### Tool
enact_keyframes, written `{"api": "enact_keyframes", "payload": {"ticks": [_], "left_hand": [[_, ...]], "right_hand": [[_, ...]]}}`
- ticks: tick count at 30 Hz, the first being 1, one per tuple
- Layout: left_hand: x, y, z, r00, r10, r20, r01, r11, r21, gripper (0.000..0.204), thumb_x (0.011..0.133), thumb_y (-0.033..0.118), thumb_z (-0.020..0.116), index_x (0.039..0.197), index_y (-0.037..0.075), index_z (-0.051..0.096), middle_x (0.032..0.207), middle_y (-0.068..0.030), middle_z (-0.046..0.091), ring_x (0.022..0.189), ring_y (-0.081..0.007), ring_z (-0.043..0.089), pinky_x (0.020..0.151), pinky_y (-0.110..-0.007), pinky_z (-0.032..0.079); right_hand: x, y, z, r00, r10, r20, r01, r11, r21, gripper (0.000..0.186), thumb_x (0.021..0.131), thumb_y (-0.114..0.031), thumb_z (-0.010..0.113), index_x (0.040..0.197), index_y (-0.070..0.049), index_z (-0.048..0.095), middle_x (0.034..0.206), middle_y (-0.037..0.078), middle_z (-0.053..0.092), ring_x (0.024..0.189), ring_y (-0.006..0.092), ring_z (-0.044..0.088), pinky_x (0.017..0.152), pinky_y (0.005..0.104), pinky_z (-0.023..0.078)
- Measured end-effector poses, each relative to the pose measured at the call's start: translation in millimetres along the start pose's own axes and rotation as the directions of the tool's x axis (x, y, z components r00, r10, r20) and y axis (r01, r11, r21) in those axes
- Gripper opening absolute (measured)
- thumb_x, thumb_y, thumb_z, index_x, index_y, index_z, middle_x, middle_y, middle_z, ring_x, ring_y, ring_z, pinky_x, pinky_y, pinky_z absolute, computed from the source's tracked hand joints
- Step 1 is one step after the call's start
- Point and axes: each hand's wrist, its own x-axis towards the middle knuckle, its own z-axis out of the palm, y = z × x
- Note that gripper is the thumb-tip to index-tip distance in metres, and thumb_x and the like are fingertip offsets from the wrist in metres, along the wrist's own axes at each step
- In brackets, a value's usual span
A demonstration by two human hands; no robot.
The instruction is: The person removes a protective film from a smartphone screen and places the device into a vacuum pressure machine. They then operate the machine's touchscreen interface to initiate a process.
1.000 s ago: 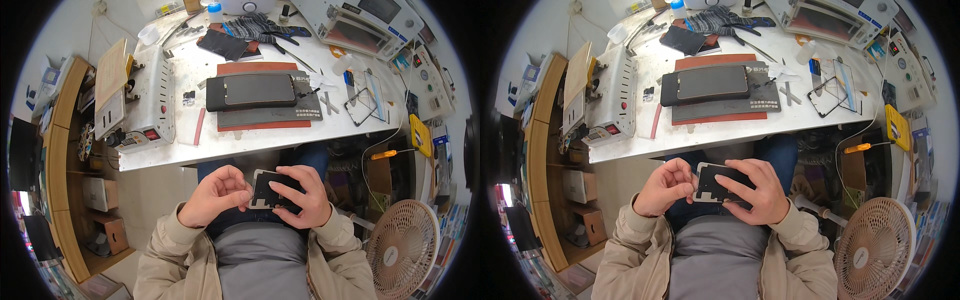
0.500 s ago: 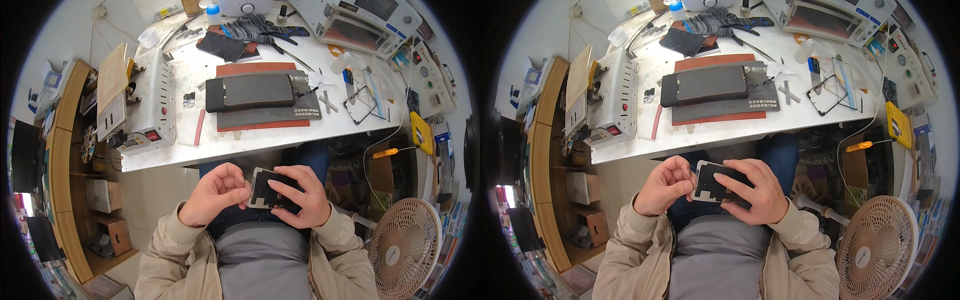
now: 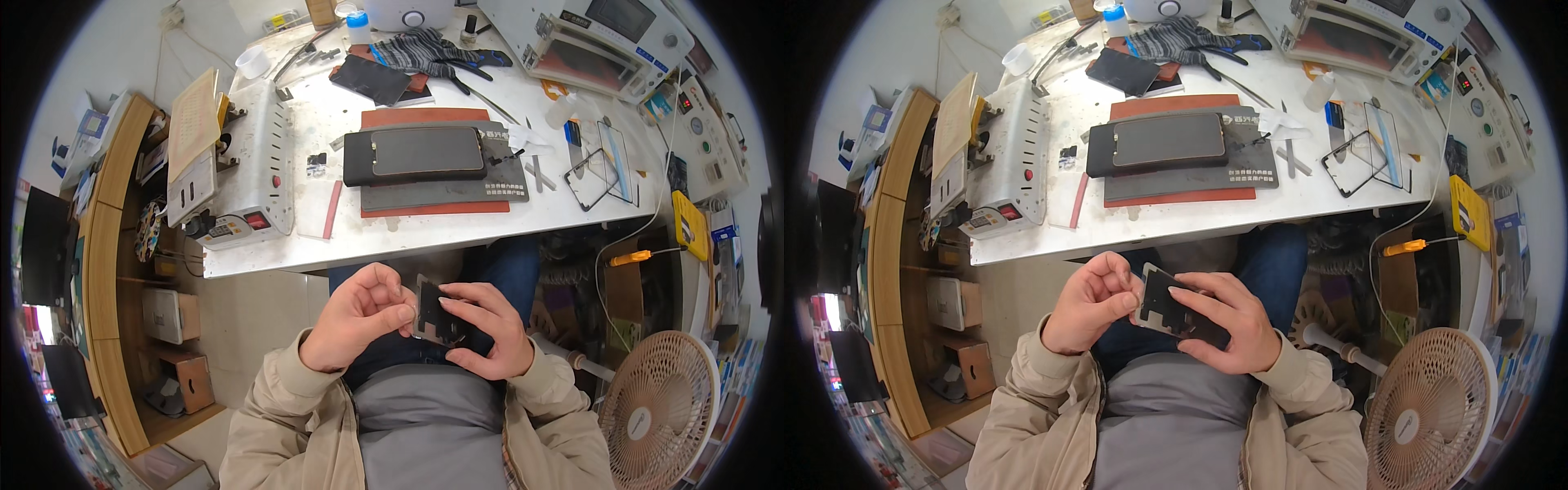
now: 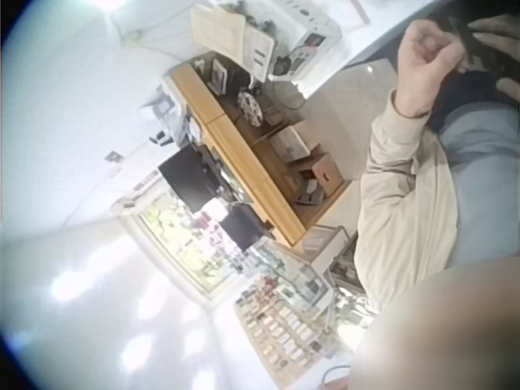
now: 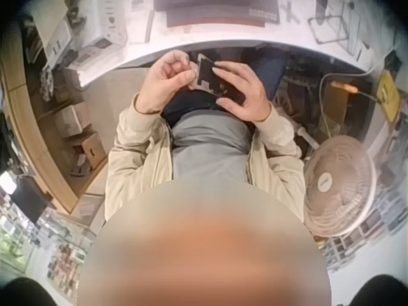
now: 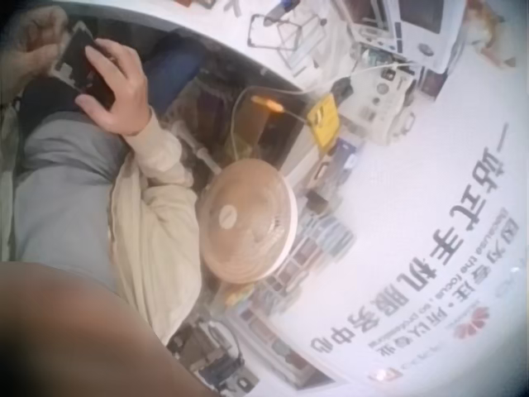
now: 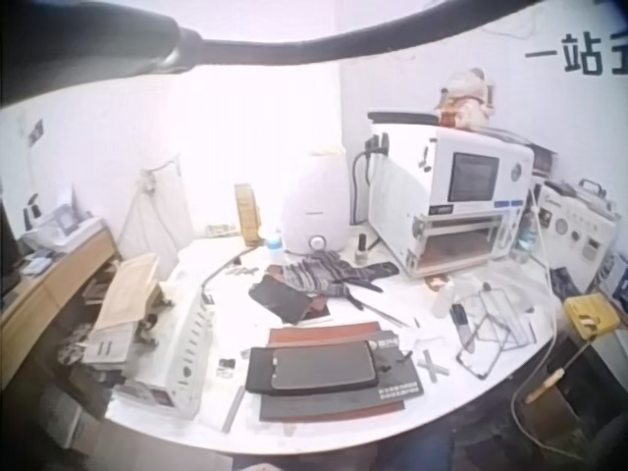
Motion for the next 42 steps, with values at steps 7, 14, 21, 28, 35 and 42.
{"api": "enact_keyframes", "payload": {"ticks": [7, 14, 21, 28, 35, 42], "left_hand": [[-0.1, 3.8, 9.9, 0.992, 0.110, -0.064, -0.103, 0.990, 0.100, 0.023, 0.094, -0.001, 0.063, 0.101, 0.007, 0.042, 0.098, -0.0084, 0.063, 0.085, -0.0122, 0.062, 0.077, -0.026, 0.052], [0.6, 2.4, 16.4, 0.972, 0.207, -0.107, -0.185, 0.965, 0.185, 0.025, 0.093, -0.003, 0.062, 0.099, 0.007, 0.040, 0.098, -0.0105, 0.064, 0.086, -0.0123, 0.062, 0.076, -0.025, 0.052], [2.4, 1.0, 21.0, 0.966, 0.226, -0.129, -0.199, 0.961, 0.191, 0.028, 0.092, -0.002, 0.065, 0.099, 0.008, 0.039, 0.098, -0.0118, 0.065, 0.084, -0.0118, 0.064, 0.073, -0.024, 0.053], [2.9, -0.6, 20.5, 0.964, 0.238, -0.120, -0.213, 0.959, 0.185, 0.029, 0.092, -0.003, 0.064, 0.100, 0.007, 0.038, 0.099, -0.0131, 0.066, 0.087, -0.0144, 0.066, 0.074, -0.025, 0.053], [3.2, -0.1, 18.2, 0.965, 0.238, -0.107, -0.210, 0.952, 0.223, 0.029, 0.092, -0.004, 0.063, 0.099, 0.007, 0.037, 0.099, -0.0134, 0.066, 0.089, -0.0158, 0.067, 0.075, -0.026, 0.054], [2.8, -1.0, 18.1, 0.968, 0.222, -0.113, -0.194, 0.956, 0.220, 0.028, 0.092, -0.003, 0.063, 0.098, 0.006, 0.037, 0.098, -0.0121, 0.065, 0.088, -0.0148, 0.066, 0.076, -0.027, 0.054]], "right_hand": [[-11.2, 11.0, 10.0, 0.992, 0.110, 0.054, -0.122, 0.936, 0.329, 0.061, 0.077, -0.015, 0.078, 0.132, 0.000, 0.058, 0.133, 0.020, 0.057, 0.111, 0.0311, 0.060, 0.092, 0.0364, 0.050], [-15.8, 14.7, 17.2, 0.975, 0.193, 0.108, -0.220, 0.785, 0.579, 0.061, 0.087, -0.026, 0.073, 0.138, 0.001, 0.052, 0.137, 0.017, 0.053, 0.117, 0.0247, 0.057, 0.092, 0.0337, 0.049], [-20.2, 13.4, 23.3, 0.946, 0.287, 0.151, -0.308, 0.650, 0.695, 0.075, 0.090, -0.041, 0.070, 0.141, 0.007, 0.044, 0.137, 0.019, 0.053, 0.123, 0.0274, 0.055, 0.100, 0.0406, 0.047], [-14.1, 5.2, 24.2, 0.944, 0.276, 0.179, -0.300, 0.502, 0.811, 0.074, 0.092, -0.036, 0.070, 0.145, 0.005, 0.039, 0.140, 0.017, 0.051, 0.128, 0.0250, 0.052, 0.103, 0.0379, 0.044], [-15.9, 7.6, 26.0, 0.947, 0.269, 0.177, -0.292, 0.488, 0.822, 0.076, 0.092, -0.037, 0.070, 0.145, 0.007, 0.038, 0.139, 0.018, 0.051, 0.128, 0.0265, 0.052, 0.104, 0.0397, 0.044], [-15.8, 8.8, 27.8, 0.954, 0.260, 0.150, -0.265, 0.497, 0.826, 0.077, 0.092, -0.038, 0.070, 0.145, 0.008, 0.038, 0.138, 0.019, 0.052, 0.127, 0.0276, 0.053, 0.105, 0.0417, 0.045]]}}
